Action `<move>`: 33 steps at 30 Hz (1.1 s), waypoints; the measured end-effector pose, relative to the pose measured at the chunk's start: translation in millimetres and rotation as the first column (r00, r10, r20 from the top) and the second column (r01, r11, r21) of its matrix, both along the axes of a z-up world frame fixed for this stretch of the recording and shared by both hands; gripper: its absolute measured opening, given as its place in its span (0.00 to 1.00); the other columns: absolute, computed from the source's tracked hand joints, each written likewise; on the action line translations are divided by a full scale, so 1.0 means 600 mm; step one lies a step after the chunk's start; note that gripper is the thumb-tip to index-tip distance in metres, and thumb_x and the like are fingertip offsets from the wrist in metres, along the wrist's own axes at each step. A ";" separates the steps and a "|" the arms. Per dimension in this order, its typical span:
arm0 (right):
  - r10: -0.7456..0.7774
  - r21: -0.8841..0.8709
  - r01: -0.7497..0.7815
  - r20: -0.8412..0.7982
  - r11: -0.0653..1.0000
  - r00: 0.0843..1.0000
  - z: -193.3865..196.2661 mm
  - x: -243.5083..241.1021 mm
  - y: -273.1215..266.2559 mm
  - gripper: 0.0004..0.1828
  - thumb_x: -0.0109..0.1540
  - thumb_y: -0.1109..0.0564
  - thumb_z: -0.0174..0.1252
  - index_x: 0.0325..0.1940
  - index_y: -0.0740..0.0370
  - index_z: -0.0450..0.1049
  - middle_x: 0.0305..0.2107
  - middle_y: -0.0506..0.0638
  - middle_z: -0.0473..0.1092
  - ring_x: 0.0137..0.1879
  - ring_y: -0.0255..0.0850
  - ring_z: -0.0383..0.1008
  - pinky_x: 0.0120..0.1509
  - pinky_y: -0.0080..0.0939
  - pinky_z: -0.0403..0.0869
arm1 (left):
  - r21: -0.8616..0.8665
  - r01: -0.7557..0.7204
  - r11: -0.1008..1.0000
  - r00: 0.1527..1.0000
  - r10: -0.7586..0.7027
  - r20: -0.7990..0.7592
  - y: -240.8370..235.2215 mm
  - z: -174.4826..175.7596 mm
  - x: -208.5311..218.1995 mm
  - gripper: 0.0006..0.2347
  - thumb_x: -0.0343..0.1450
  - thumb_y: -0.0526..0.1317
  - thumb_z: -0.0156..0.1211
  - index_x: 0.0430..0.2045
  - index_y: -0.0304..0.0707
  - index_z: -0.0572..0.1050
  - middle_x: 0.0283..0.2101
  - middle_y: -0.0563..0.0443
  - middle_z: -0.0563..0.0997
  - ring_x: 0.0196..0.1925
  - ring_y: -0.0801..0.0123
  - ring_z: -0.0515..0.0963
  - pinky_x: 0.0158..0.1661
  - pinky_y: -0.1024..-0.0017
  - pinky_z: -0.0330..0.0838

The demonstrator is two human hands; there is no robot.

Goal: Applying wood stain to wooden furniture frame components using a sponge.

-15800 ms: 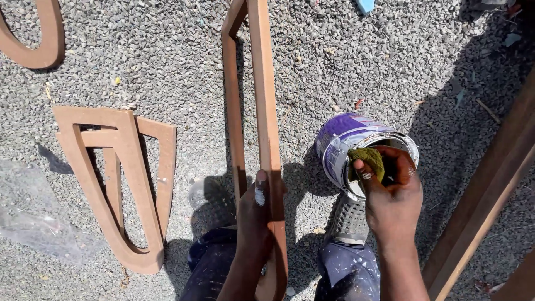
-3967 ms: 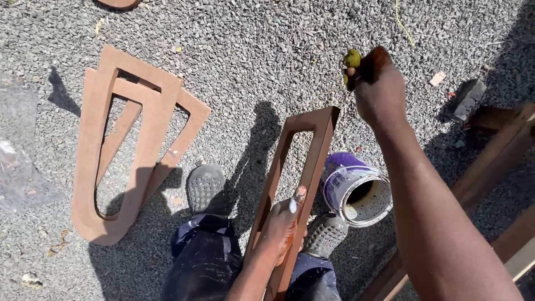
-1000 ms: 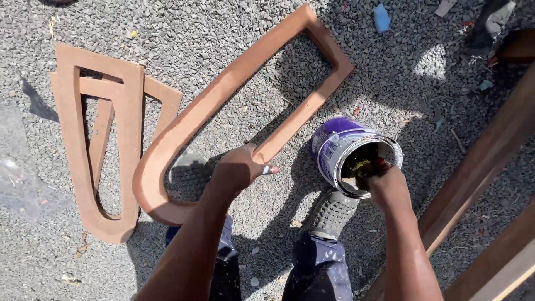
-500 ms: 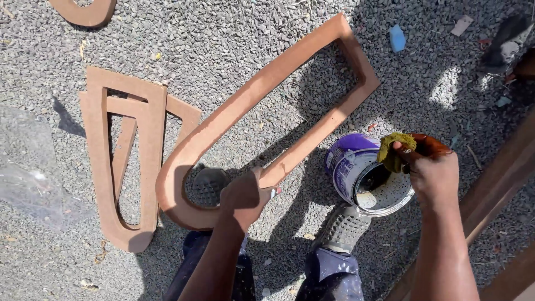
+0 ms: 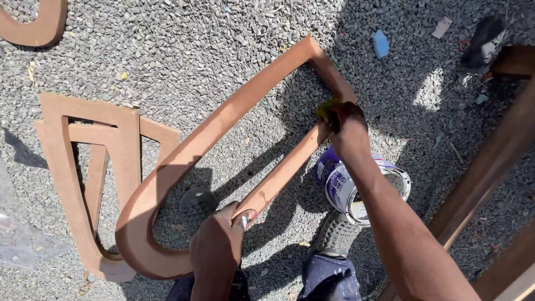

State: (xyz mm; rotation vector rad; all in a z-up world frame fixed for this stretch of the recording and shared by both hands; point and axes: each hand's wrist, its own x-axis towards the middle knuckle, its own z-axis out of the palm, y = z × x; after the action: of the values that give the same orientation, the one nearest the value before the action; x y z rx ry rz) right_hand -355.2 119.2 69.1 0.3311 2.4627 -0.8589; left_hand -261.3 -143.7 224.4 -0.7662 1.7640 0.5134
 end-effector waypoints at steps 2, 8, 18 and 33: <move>0.057 0.041 -0.059 0.034 0.997 0.998 0.027 0.069 -0.051 0.17 0.68 0.52 0.55 0.52 0.69 0.74 0.47 0.65 0.74 0.47 0.59 0.79 0.49 0.57 0.81 | -0.025 -0.008 1.000 1.000 0.009 0.029 -0.003 0.002 -0.017 0.21 0.73 0.45 0.57 0.64 0.49 0.69 0.58 0.56 0.80 0.52 0.62 0.88 0.54 0.62 0.79; 0.225 -0.052 -0.225 -0.001 0.973 0.974 0.012 0.190 -0.088 0.21 0.55 0.68 0.50 0.53 0.69 0.73 0.50 0.64 0.73 0.48 0.61 0.78 0.49 0.56 0.83 | -0.066 -0.014 0.998 0.979 0.027 0.203 0.002 -0.016 -0.036 0.20 0.75 0.47 0.54 0.65 0.61 0.69 0.60 0.62 0.80 0.56 0.66 0.86 0.57 0.67 0.78; -0.236 -0.014 0.239 0.103 0.971 0.966 0.011 0.100 -0.076 0.12 0.66 0.66 0.46 0.46 0.62 0.76 0.40 0.57 0.78 0.40 0.49 0.77 0.38 0.46 0.73 | -0.094 -0.027 0.995 0.984 0.043 0.172 0.009 -0.040 -0.019 0.18 0.74 0.45 0.54 0.61 0.60 0.73 0.54 0.62 0.84 0.54 0.65 0.85 0.55 0.67 0.77; 0.062 -0.349 -0.009 0.140 0.937 0.988 0.071 0.271 -0.169 0.22 0.50 0.70 0.55 0.49 0.67 0.75 0.50 0.60 0.70 0.55 0.52 0.77 0.70 0.43 0.73 | -0.050 -0.041 0.998 0.982 0.050 0.184 0.001 -0.070 0.011 0.19 0.76 0.44 0.50 0.65 0.56 0.69 0.60 0.54 0.79 0.59 0.60 0.83 0.57 0.64 0.78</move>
State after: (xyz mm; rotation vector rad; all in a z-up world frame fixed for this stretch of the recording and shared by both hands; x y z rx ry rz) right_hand -192.8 18.0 111.8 0.2134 2.1225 -1.1858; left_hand -254.6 -143.2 182.6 -0.8605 1.5932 0.4193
